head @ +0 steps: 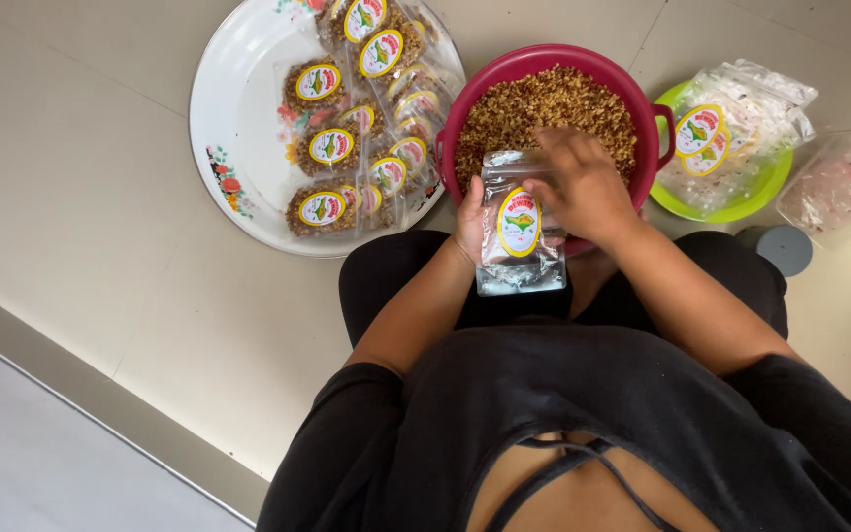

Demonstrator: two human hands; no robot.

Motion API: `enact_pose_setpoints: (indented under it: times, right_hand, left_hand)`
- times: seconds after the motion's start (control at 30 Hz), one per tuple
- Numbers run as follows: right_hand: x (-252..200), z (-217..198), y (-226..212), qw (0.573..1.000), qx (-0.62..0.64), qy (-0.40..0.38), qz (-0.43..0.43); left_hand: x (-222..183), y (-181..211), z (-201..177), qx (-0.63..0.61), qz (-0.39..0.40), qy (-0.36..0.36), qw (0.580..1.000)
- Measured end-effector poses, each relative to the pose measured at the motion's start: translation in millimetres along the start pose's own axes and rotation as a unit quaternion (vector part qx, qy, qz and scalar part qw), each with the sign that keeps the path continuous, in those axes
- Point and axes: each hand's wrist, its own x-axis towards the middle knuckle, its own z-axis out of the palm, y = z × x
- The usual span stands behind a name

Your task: Packing small food items into plastic bags using a spoon while sitting on the floor.

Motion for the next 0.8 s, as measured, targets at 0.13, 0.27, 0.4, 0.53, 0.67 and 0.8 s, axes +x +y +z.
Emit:
enact_pose_setpoints:
  times: [0.13, 0.27, 0.4, 0.53, 0.67, 0.8]
  right_hand:
    - [-4.0, 14.9, -1.0, 0.995, 0.015, 0.072, -0.063]
    - [-10.6, 12.4, -7.9, 0.991, 0.015, 0.110, -0.077]
    - [-13.1, 16.1, -5.9, 0.986, 0.018, 0.132, -0.097]
    - [-11.9, 10.0, -11.8, 0.982, 0.033, 0.149, -0.108]
    - [-10.0, 6.9, -15.6, 0.979, 0.038, 0.161, -0.123]
    - [-8.5, 5.3, -17.7, 0.976, 0.038, 0.172, -0.127]
  left_hand:
    - [-8.5, 2.7, 16.1, 0.025, 0.009, 0.011, 1.000]
    - [-9.3, 5.7, 23.4, 0.036, -0.007, 0.008, 0.999]
    - [-11.0, 3.2, 26.7, 0.030, -0.002, 0.017, 0.999]
    - [-9.5, 2.3, 40.5, 0.036, 0.008, 0.031, 0.999]
    - [-10.1, 5.0, 50.9, 0.036, 0.009, 0.042, 0.998]
    - [-11.9, 3.5, 45.7, 0.032, 0.012, 0.053, 0.998]
